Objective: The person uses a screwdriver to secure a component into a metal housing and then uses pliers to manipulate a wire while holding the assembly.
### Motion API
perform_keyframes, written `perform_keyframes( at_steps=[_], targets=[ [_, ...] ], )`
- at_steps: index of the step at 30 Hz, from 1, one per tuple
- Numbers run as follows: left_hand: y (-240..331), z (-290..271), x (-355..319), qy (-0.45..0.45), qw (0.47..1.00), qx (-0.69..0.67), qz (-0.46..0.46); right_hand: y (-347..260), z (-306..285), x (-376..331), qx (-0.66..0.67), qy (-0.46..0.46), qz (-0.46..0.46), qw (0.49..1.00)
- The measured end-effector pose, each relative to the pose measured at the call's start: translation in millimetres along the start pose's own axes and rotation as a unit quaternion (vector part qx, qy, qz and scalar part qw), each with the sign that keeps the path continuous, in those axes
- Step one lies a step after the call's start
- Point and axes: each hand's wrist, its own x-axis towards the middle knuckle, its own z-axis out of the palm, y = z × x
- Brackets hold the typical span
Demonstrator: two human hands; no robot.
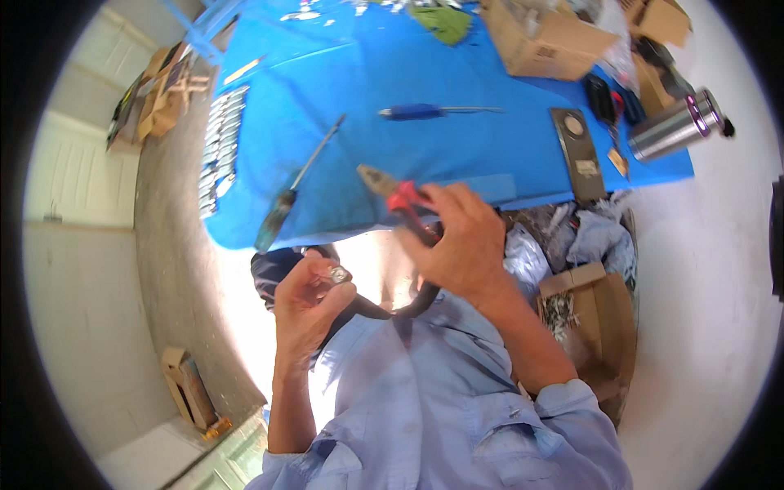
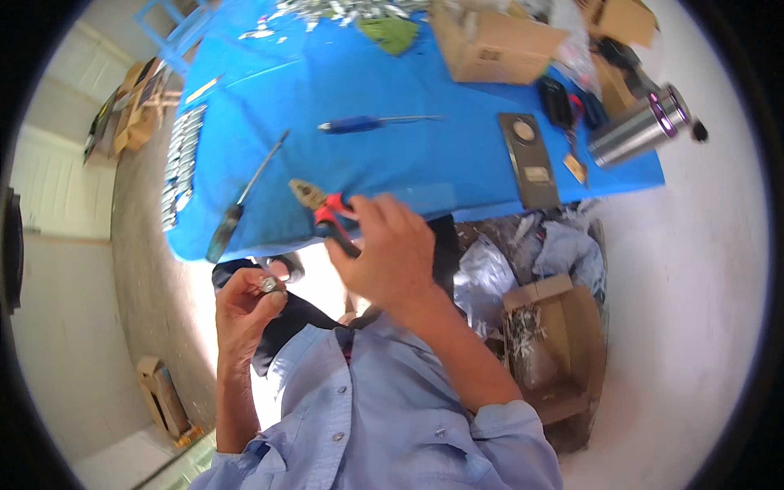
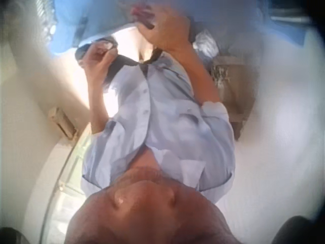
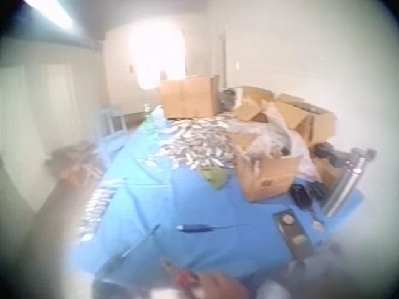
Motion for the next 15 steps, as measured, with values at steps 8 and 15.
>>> perform_keyframes(
  at_steps=[8, 15],
  targets=[
    [-11.6, -11.4, -15.1, 0.013, 1.000, -0.021, 0.015, 16.7, 37.7, 57.3, -0.105, -0.001, 0.001, 0.994],
    [-10.4, -15.0, -16.1, 0.015, 0.999, -0.031, 0.024, 29.4, 44.9, 51.9, -0.185, 0.045, -0.060, 0.980]
  ],
)
